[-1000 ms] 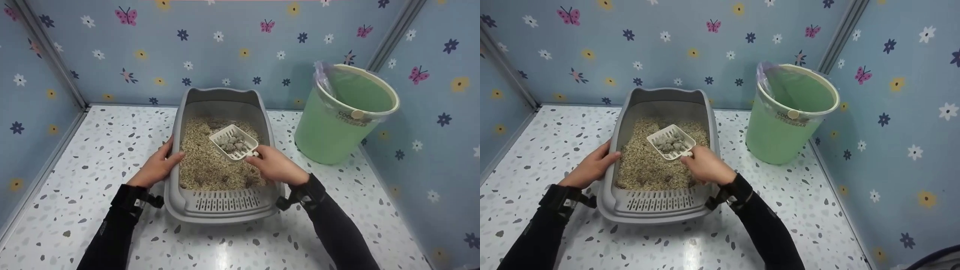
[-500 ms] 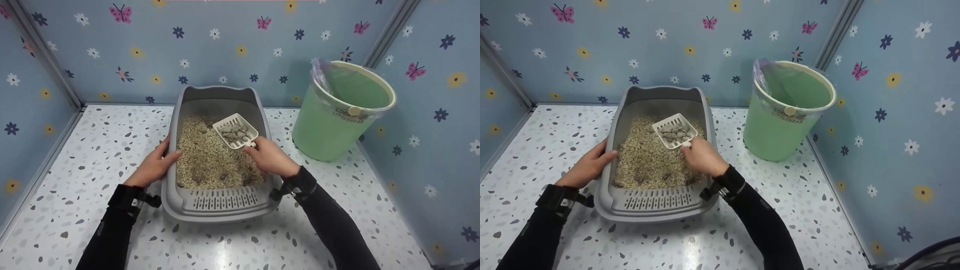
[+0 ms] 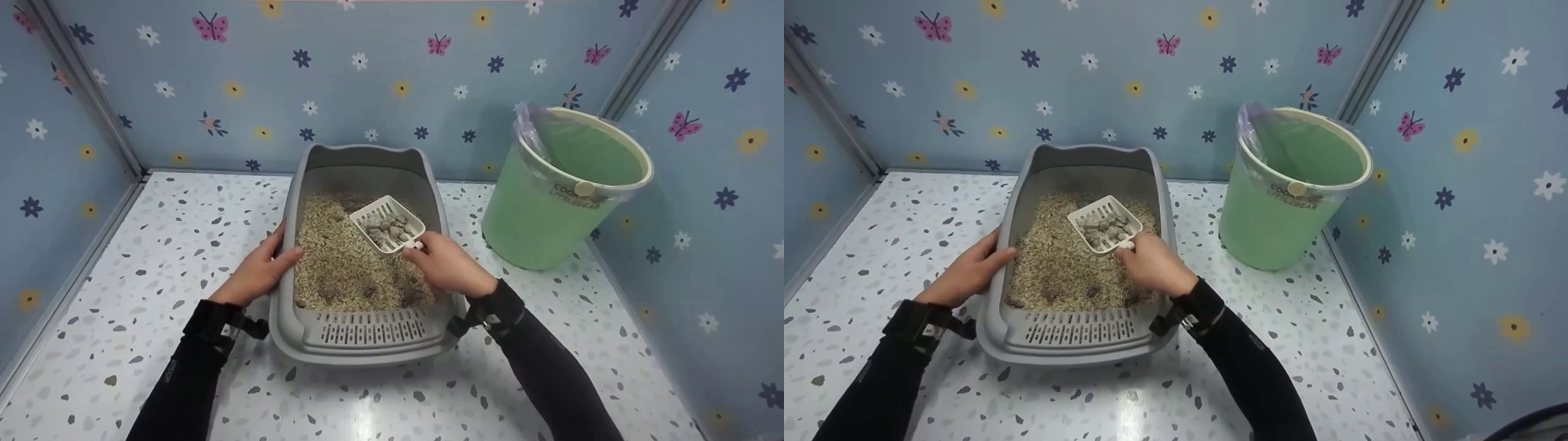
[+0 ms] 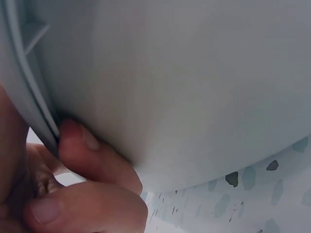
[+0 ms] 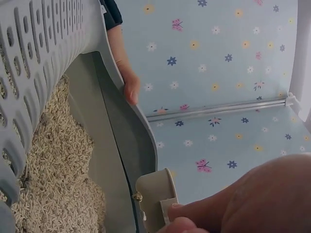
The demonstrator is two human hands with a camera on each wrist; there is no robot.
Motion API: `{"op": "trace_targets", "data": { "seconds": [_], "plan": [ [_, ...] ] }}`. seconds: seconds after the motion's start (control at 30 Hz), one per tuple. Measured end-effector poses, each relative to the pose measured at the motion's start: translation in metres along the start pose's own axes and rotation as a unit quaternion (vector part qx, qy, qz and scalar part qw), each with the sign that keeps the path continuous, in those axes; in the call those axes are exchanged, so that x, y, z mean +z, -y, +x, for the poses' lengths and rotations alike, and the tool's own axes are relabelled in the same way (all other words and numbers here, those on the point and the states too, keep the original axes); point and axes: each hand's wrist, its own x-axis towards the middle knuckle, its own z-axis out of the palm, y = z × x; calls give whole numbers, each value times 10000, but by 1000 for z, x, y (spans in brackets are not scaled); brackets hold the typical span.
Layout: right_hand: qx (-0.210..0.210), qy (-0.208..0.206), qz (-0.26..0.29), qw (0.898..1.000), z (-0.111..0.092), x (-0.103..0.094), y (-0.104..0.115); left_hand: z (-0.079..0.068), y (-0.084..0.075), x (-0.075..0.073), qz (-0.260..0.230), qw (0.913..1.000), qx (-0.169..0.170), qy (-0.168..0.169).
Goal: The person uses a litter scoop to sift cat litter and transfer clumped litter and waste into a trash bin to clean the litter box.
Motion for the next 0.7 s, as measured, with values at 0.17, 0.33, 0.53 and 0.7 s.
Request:
{"op": "trace_targets", "data": {
  "seconds": [0.17, 0.33, 0.53, 0.7],
  "plan": [
    [-12, -115, -113, 9999, 0, 2, -2, 0, 0, 1, 18, 10000, -21, -24],
    [28, -43, -64, 10000, 0, 2, -1, 0, 0, 1, 89, 9999, -28, -84],
    [13, -25, -41, 10000, 2, -4, 2, 1, -1, -1, 115, 9999, -11, -86],
    [55, -49, -108, 9999, 3, -12, 4, 1, -1, -3, 78, 9999, -33, -87]
  ]
}}
